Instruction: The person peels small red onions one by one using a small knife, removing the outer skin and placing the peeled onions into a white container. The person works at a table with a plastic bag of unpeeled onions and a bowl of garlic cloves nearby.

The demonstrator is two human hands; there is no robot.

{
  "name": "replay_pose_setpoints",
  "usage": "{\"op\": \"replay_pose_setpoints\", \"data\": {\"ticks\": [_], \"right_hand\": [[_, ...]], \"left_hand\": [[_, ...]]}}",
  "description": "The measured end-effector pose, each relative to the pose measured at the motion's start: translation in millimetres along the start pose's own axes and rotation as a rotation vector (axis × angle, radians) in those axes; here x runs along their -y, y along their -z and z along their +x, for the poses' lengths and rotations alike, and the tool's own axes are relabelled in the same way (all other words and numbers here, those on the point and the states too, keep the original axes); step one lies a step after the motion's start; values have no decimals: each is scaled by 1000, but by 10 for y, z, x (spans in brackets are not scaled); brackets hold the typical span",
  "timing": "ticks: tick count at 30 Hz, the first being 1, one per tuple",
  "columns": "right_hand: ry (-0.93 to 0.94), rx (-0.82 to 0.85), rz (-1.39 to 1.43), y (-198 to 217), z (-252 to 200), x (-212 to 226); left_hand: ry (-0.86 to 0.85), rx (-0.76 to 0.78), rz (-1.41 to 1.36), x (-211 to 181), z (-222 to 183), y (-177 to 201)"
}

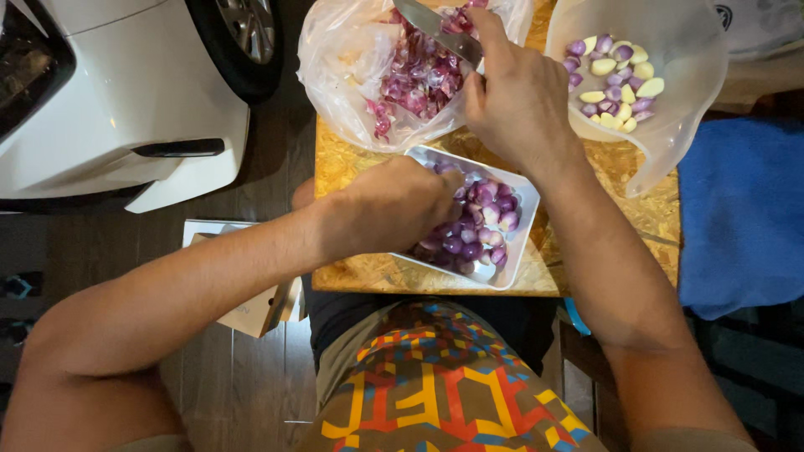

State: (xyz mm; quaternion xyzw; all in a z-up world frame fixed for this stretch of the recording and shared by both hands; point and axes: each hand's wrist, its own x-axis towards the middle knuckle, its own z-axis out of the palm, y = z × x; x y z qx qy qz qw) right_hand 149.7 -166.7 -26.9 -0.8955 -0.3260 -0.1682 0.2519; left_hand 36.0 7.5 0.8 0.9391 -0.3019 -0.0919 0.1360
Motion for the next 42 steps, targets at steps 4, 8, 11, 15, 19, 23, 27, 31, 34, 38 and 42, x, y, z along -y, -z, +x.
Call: {"op": "replay_pose_setpoints", "data": {"ticks": [4,8,11,15,19,23,27,31,34,38,42], "right_hand": [[45,-74,70,17,18,-13],[18,-101,184,96,33,18],[-51,-79,339,151,63,94],[-188,-68,635,152,91,179],[-45,-24,905,98,109,109],[-99,-15,853,9,97,56],[-193,41,754,-20,72,36],[-64,35,984,12,79,97],[-132,89,948,85,73,131],[49,92,821,150,87,220],[68,87,729,155,134,263]], "left_hand": [[-320,-120,-61,102,-68,285],[-213,-82,-440,308,-209,610],[-123,-259,-786,436,-272,697],[25,-578,-1126,554,-159,508],[55,-692,-1228,685,42,220],[3,-706,-1346,745,199,67],[-75,-765,-1431,752,288,-42],[-130,-785,-1416,772,264,-105],[-5,-836,-1585,762,304,-144],[-39,-773,-1733,796,236,-155],[-14,-761,-1691,800,219,-177]]}}
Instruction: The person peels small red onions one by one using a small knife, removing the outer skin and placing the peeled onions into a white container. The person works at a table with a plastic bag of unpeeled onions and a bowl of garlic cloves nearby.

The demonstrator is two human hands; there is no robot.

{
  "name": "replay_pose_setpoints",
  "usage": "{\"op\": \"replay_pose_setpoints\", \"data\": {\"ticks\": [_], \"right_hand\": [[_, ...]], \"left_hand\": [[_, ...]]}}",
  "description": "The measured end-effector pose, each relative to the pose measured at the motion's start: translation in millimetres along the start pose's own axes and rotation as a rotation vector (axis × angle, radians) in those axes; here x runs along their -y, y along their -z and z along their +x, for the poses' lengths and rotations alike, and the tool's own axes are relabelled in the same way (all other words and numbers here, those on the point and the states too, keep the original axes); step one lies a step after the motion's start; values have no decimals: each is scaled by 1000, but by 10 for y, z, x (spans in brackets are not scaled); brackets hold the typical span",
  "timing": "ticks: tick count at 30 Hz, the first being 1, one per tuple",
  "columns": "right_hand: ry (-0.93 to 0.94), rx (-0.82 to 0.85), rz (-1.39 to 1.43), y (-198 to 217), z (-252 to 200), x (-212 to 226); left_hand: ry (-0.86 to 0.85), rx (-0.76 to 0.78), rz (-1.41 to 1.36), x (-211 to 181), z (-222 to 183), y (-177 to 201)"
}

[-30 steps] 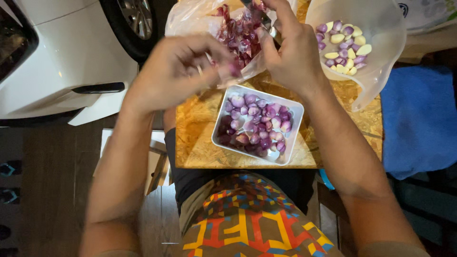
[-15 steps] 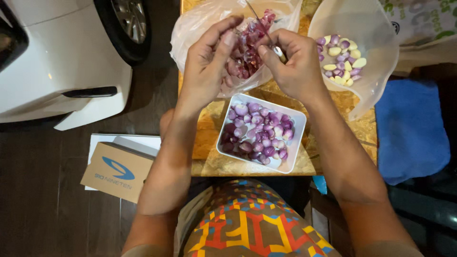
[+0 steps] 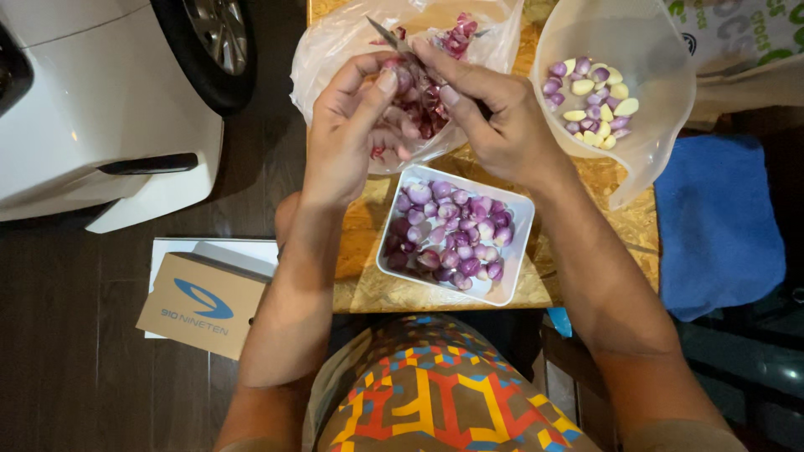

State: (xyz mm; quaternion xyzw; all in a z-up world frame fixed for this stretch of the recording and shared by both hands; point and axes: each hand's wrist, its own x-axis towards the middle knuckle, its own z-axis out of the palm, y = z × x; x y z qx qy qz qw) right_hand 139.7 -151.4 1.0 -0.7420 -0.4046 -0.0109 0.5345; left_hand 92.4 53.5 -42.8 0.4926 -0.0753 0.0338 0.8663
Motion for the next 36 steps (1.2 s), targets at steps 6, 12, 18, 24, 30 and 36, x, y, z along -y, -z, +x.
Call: {"op": "replay_pose_setpoints", "data": {"ticks": [6,12,18,24,30,36], "right_hand": [[-214,-57,185,-10,-4,-9],[-155,-15,48,-13,-28,-159],[-395,1,-3,-8,-49,-306],[-165,-55,46,29,-42,-135],[-8,11,-11,17,-44,51],[-90,56,20,3,-8,105]], "left_hand": [[-33,-2,51,-32,-16,-9],[-76,-20,47,-54,-53,21],[-57,-3,93,-89,-68,26],[-26,1,44,-128,-41,-33],[-32,28,1,-26,-7,12],[-89,62,39,81,-37,16]]}}
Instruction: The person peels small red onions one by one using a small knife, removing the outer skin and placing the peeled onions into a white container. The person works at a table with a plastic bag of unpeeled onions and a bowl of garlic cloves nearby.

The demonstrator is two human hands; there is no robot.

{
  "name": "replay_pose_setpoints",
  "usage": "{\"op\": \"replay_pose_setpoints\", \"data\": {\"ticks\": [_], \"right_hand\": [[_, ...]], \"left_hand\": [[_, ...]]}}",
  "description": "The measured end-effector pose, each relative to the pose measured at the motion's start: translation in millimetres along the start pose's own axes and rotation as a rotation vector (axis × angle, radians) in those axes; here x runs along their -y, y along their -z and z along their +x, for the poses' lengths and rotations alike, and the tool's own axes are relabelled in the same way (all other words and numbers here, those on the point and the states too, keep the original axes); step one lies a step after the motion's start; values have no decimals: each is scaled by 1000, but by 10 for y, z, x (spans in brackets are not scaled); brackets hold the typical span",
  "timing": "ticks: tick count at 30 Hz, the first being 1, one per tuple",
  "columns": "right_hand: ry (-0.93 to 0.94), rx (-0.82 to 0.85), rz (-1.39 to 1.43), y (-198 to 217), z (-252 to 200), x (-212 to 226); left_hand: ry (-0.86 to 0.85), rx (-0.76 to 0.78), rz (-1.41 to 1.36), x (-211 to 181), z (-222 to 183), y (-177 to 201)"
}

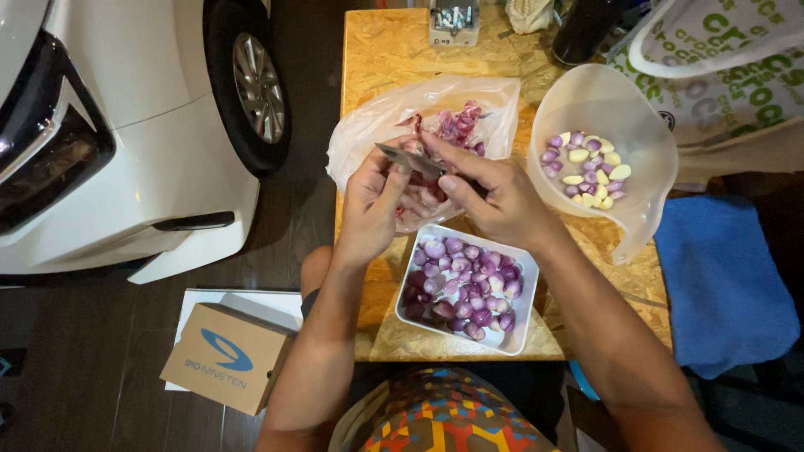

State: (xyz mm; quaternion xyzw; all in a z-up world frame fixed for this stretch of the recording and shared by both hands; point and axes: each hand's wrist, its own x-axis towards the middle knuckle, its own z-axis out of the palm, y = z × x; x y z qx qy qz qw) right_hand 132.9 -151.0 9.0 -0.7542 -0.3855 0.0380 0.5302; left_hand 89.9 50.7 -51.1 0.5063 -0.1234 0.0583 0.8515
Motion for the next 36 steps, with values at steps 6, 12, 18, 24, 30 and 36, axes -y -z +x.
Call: {"op": "replay_pose_setpoints", "data": {"ticks": [6,12,18,24,30,36], "right_hand": [[-76,43,76,22,-3,5],[78,13,116,14,-31,-33],[-40,32,314,4,-44,-73],[-17,63,389,62,-47,-59],[21,-62,202,13,-42,-48],[-253,-64,548,36,-76,-181]], "left_hand": [[-39,-42,70,28,-8,-96],[-107,-93,166,-12,-20,-262],[-166,-139,256,-19,-64,-423],[-205,-111,314,-52,-92,-464],[-174,-74,307,-61,-102,-451],[4,-16,92,-69,-44,-251]]}}
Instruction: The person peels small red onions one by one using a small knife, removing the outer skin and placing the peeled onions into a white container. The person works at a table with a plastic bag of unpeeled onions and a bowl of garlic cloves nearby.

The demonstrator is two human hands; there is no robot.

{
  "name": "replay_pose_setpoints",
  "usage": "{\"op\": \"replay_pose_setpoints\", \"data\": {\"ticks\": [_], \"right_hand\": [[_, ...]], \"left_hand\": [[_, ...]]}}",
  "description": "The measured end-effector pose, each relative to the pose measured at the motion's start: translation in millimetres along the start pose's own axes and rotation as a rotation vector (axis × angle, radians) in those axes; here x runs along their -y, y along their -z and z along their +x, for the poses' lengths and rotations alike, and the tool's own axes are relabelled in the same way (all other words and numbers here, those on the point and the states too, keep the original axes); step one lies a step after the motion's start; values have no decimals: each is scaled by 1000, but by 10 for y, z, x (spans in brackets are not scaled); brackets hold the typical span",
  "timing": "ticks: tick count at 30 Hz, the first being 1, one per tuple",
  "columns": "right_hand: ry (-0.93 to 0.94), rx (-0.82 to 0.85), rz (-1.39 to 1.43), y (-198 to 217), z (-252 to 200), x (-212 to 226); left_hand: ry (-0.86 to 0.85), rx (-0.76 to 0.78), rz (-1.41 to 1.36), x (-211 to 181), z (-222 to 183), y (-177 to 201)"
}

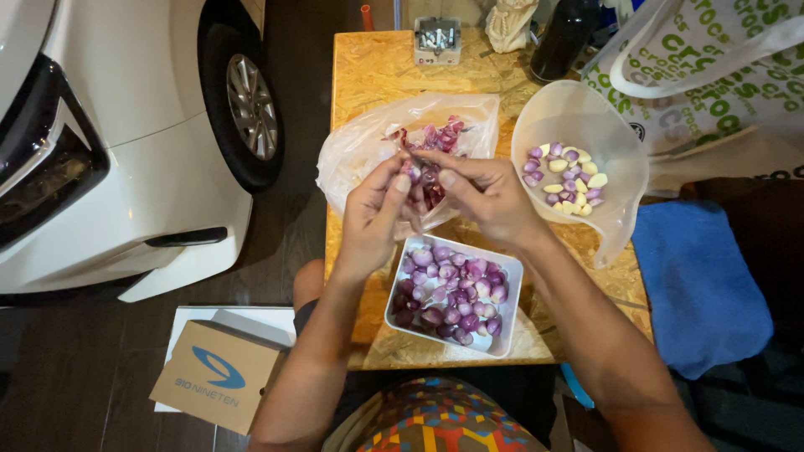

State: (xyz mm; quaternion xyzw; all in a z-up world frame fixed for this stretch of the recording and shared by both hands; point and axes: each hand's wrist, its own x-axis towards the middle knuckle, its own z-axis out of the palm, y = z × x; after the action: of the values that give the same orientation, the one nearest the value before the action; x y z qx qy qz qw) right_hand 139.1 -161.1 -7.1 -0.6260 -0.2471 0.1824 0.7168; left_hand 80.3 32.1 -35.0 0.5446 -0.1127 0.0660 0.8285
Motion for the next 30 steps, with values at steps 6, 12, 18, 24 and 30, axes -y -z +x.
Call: {"op": "replay_pose_setpoints", "data": {"ticks": [6,12,18,24,30], "right_hand": [[-254,47,366,69,52,3],[-238,45,373,18,51,16],[-216,46,247,43,38,47],[-221,-24,240,93,72,112],[-315,39,8,54,86,51]], "left_hand": [[139,55,-335,51,58,190],[170,3,-444,41,48,150],[73,-23,-82,24,65,61],[57,9,-258,-23,53,139],[72,-43,-234,32,89,132]]}}
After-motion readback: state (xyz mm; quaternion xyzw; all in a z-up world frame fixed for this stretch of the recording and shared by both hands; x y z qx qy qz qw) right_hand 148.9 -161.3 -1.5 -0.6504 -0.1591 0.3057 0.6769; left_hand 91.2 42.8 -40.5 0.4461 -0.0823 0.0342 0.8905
